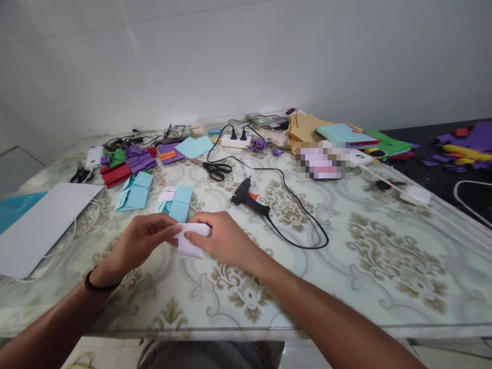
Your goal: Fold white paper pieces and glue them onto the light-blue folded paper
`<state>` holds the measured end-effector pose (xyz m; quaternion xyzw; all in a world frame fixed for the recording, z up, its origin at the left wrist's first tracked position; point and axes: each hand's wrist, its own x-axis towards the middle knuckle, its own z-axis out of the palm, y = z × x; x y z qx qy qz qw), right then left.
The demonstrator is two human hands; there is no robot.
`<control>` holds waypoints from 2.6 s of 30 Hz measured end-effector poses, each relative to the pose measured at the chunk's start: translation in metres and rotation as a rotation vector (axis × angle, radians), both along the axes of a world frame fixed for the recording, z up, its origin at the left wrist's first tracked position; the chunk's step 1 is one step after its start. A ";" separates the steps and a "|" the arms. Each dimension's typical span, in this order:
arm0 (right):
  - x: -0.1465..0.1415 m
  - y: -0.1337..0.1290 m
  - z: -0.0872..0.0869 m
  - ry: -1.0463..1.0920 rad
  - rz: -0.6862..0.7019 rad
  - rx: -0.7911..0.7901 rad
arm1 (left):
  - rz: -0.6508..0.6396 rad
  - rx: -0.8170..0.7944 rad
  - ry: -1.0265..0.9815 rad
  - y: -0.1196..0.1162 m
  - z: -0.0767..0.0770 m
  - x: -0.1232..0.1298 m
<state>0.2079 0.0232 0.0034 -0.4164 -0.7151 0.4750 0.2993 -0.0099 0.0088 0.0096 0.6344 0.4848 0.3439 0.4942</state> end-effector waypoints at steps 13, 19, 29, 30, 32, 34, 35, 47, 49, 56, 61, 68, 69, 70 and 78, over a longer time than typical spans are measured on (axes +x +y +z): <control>-0.002 -0.003 -0.003 0.064 0.021 0.037 | -0.038 0.022 -0.105 0.002 -0.001 -0.001; -0.002 -0.005 -0.001 0.074 0.014 0.102 | -0.041 -0.036 -0.087 0.003 0.002 0.001; 0.000 -0.006 0.002 0.126 0.035 0.069 | -0.125 -0.025 -0.113 0.002 0.004 -0.002; 0.000 -0.006 0.003 0.137 0.038 0.064 | -0.126 -0.022 -0.114 0.002 0.005 -0.001; 0.001 -0.005 0.003 0.153 0.038 0.047 | -0.119 -0.015 -0.113 0.003 0.006 -0.002; 0.003 -0.003 0.004 0.170 0.022 0.016 | -0.119 -0.012 -0.130 0.004 0.008 -0.003; 0.004 -0.002 0.004 0.181 0.007 0.000 | -0.121 -0.013 -0.142 0.004 0.009 -0.003; 0.002 -0.003 0.003 0.097 0.021 0.107 | -0.119 0.079 -0.068 0.002 0.003 0.000; 0.001 -0.004 0.003 0.103 0.021 0.105 | -0.124 0.074 -0.049 0.001 0.002 -0.001; 0.004 -0.002 0.002 0.206 0.000 -0.036 | -0.126 0.008 -0.079 0.002 0.005 -0.004; 0.004 0.000 0.001 0.242 -0.015 -0.074 | -0.113 -0.017 -0.111 0.003 0.010 -0.002; 0.011 0.006 0.005 0.249 -0.095 -0.034 | -0.121 0.018 -0.027 0.007 0.017 -0.006; 0.012 0.007 0.006 0.252 -0.111 -0.023 | -0.108 0.032 -0.031 0.008 0.017 -0.007; 0.013 0.008 0.007 0.249 -0.119 -0.021 | -0.094 0.048 -0.045 0.008 0.016 -0.007; 0.001 0.000 0.001 0.116 -0.036 -0.045 | -0.141 0.047 0.104 -0.001 0.000 0.003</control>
